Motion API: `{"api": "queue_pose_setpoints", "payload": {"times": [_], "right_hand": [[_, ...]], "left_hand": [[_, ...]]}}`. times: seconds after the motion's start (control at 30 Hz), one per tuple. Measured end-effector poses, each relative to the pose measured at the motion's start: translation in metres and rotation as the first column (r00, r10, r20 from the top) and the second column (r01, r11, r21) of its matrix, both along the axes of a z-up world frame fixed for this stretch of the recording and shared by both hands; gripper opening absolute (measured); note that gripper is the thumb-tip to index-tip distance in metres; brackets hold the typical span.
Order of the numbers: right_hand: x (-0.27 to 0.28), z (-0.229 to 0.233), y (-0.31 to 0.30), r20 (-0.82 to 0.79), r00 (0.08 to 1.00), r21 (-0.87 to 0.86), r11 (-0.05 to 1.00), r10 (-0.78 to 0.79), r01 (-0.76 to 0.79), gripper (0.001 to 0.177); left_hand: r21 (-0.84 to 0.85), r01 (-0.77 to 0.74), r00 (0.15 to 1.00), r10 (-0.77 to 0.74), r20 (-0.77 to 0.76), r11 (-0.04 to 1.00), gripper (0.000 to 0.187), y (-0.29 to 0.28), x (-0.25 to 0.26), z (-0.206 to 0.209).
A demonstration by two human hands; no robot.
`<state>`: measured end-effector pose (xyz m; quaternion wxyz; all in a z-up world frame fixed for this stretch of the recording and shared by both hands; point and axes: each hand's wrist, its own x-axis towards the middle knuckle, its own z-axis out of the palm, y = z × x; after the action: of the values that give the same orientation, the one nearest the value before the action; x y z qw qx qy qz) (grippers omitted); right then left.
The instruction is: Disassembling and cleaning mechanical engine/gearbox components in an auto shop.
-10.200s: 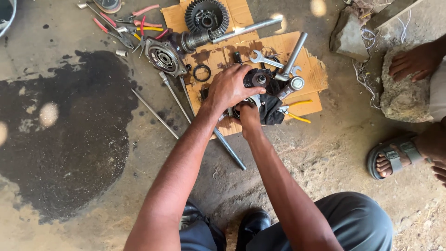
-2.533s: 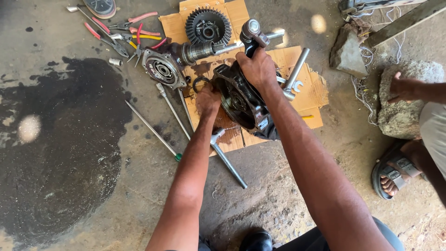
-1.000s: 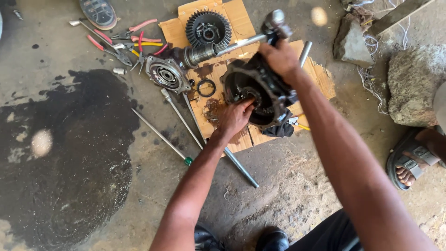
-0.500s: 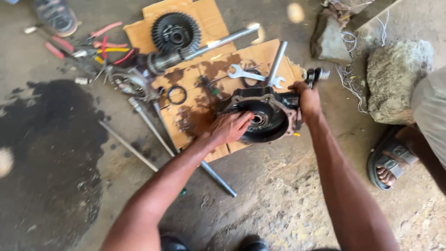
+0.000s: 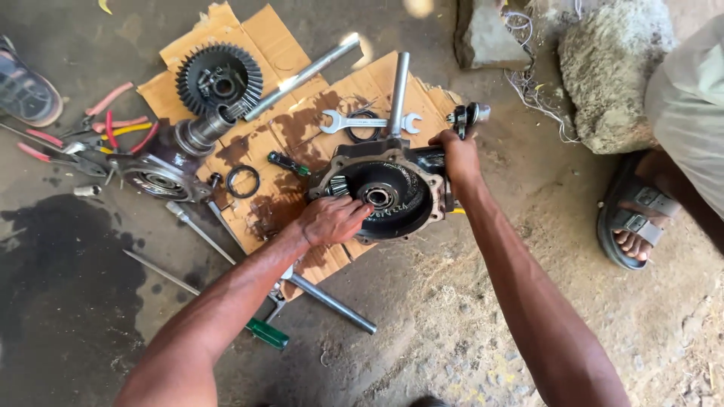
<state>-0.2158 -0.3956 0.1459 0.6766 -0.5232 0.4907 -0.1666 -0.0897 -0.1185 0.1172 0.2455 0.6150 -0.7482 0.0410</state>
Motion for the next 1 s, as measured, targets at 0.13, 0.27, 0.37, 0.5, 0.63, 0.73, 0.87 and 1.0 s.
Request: {"api": "queue_pose_setpoints", "payload": {"times": [0.13, 0.27, 0.37, 0.5, 0.63, 0.73, 0.87, 1.0], "right_hand": [[0.003, 0.025, 0.024, -0.093, 0.995, -0.152, 0.987, 0.039, -0.053, 0.028], [0.014, 0.039, 0.040, -0.127, 0.990, -0.269, 0.958, 0.066, -0.098, 0.030], [0.028, 0.070, 0.064, -0.215, 0.968, -0.335, 0.921, 0.132, -0.200, 0.031], [0.059, 0.084, 0.088, -0.290, 0.888, -0.435, 0.777, 0.358, -0.455, 0.031], [0.090, 0.114, 0.125, -0.248, 0.747, -0.698, 0.421, 0.617, -0.580, 0.032], [0.128, 0.134, 0.157, -0.427, 0.583, -0.612, 0.253, 0.691, -0.749, 0.032], [0.162, 0.147, 0.195, -0.643, 0.423, -0.484, 0.089, 0.638, -0.870, 0.029], [0.168, 0.156, 0.214, -0.684, 0.455, -0.546, 0.014, 0.570, -0.837, 0.040]], "left_hand": [[0.167, 0.007, 0.990, 0.016, -0.141, 0.986, 0.016, 0.006, -0.005, -0.011], [-0.144, 0.016, 0.950, -0.060, -0.305, 0.989, 0.015, -0.009, -0.004, 0.049], [0.052, -0.356, 0.832, 0.342, -0.436, 0.933, 0.027, -0.033, 0.027, 0.116], [-0.055, -0.329, 0.745, 0.223, -0.629, 0.943, 0.064, -0.050, 0.056, 0.126], [-0.025, -0.267, 0.683, 0.171, -0.710, 0.963, 0.080, -0.035, 0.059, 0.142], [0.108, -0.424, 0.361, 0.277, -0.890, 0.899, 0.053, 0.002, 0.080, 0.148], [0.072, -0.533, 0.371, 0.309, -0.876, 0.843, 0.029, 0.044, 0.099, 0.155], [-0.003, -0.598, 0.171, 0.125, -0.977, 0.801, 0.019, 0.064, 0.112, 0.149]]}}
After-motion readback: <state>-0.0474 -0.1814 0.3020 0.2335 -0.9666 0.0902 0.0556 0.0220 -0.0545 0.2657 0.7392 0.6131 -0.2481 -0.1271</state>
